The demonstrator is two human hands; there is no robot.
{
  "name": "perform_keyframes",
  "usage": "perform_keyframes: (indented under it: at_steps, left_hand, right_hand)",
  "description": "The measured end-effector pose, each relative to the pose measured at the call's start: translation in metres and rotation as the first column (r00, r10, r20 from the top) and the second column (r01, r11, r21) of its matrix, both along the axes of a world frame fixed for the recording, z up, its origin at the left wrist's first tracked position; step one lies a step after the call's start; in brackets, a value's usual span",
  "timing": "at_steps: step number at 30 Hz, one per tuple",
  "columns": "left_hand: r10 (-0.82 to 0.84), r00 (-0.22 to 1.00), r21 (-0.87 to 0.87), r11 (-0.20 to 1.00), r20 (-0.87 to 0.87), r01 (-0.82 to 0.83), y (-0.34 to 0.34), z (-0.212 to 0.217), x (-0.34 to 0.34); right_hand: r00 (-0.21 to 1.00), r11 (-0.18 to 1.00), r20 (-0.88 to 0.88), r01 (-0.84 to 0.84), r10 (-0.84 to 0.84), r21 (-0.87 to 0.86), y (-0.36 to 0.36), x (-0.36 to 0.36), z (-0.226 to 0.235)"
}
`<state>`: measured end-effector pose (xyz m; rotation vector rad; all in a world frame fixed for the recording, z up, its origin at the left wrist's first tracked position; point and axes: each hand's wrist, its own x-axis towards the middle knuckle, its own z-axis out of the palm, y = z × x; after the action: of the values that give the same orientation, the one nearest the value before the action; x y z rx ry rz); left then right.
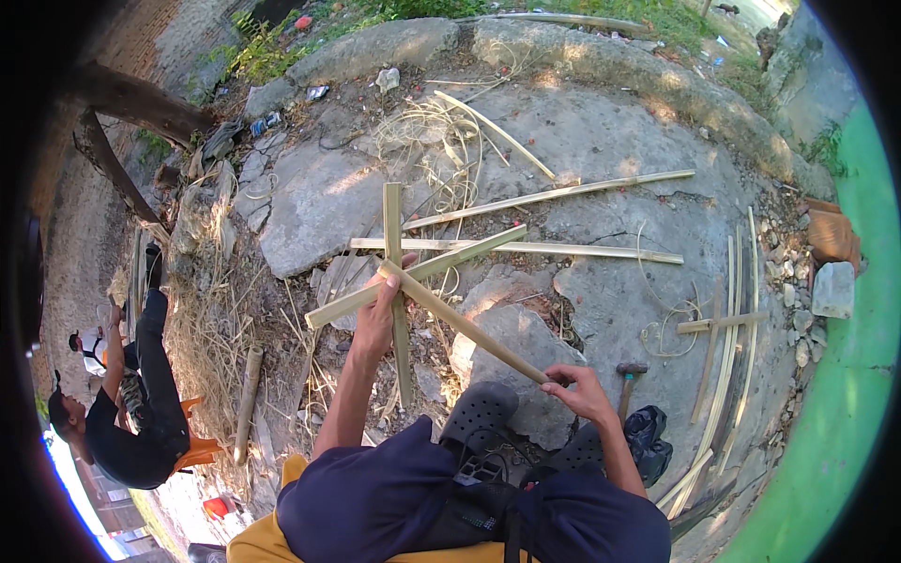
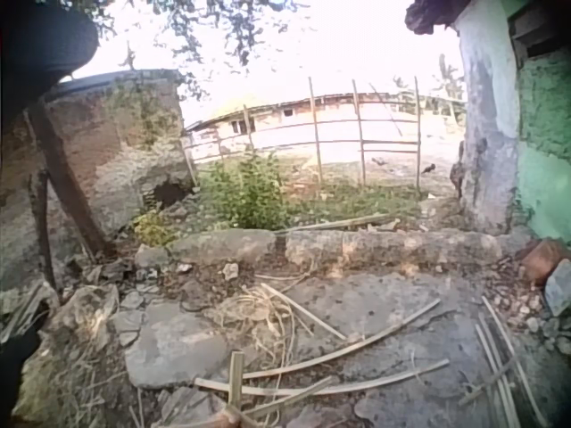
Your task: The person assembles a frame by hand using thin bamboo strips, crossing them over a central bamboo rod and weaving them together to form a structure.
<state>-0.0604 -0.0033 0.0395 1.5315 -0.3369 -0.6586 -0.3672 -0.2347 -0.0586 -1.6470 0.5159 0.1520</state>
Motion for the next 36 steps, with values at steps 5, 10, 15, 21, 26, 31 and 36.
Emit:
perform_keyframes:
  at_steps: [5, 10, 15, 21, 26, 31, 36]
  left_hand:
    - [0.034, 0.999, -0.014, 0.999, 0.009, -0.034, -0.002, 0.004, -0.006]
    - [0.081, 0.992, -0.07, 0.994, -0.101, -0.088, -0.007, 0.007, -0.009]
    - [0.117, 0.99, -0.08, 0.989, -0.08, -0.123, -0.009, 0.0, -0.009]
    - [0.089, 0.995, -0.057, 0.994, -0.037, -0.091, -0.003, -0.007, -0.006]
    - [0.099, 0.993, -0.112, 0.988, -0.065, -0.106, -0.004, -0.008, -0.005]
    - [0.076, 0.995, -0.137, 0.987, -0.069, -0.085, -0.002, -0.007, -0.006]
    - [0.166, 0.98, -0.093, 0.98, -0.11, -0.176, 0.004, -0.017, -0.002]
  right_hand:
    - [1.0, 1.0, 0.012, 0.002, -0.002, 0.003, 0.002, 0.003, 0.003]
    - [1.0, 1.0, -0.014, -0.019, 0.019, -0.025, 0.012, 0.006, 0.003]
    - [1.0, 1.0, -0.018, 0.017, -0.017, -0.009, 0.016, 0.005, 0.001]
    - [1.0, 1.0, -0.021, 0.001, -0.001, -0.023, 0.015, 0.005, 0.001]
    - [1.0, 0.998, 0.003, 0.001, -0.001, -0.059, 0.015, 0.003, -0.002]
    - [1.0, 0.999, -0.019, 0.012, -0.013, -0.041, 0.016, 0.004, -0.001]
    - [1.0, 1.0, -0.013, 0.024, -0.025, -0.019, 0.018, 0.004, -0.004]
